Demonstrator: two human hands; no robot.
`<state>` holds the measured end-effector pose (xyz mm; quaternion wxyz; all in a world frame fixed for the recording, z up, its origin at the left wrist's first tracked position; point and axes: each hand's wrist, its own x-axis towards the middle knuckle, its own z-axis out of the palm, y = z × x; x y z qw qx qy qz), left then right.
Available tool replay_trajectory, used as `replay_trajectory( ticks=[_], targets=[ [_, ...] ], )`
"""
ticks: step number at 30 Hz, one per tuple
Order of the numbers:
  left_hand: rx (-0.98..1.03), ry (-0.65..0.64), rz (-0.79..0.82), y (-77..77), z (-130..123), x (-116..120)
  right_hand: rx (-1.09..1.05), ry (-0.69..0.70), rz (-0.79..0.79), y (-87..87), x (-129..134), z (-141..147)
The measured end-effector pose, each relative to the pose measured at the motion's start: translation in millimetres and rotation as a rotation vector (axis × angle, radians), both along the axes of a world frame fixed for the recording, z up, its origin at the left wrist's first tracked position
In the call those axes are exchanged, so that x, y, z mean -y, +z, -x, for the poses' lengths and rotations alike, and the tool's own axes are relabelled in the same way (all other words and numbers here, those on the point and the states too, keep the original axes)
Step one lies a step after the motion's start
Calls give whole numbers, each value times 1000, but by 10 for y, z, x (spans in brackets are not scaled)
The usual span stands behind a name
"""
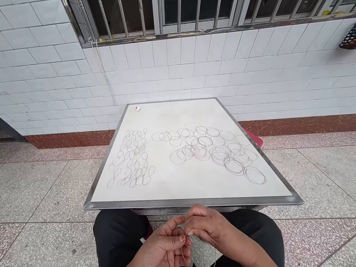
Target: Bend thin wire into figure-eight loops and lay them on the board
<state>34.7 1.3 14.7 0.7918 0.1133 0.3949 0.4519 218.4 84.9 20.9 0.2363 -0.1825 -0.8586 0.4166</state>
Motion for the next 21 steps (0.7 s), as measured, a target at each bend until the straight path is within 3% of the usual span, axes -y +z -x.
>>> replay_trajectory(
  ticks=[6, 10, 21],
  targets=[
    [-29, 58, -25, -20, -12, -15, -40, -74, 100, -78, -36, 17],
    [-50, 106, -32, -10, 30, -17, -96, -135, 354, -96, -69, -52],
    [-101, 206, -92, 36, 55, -86, -235, -12, 917, -257, -136, -118]
  ],
)
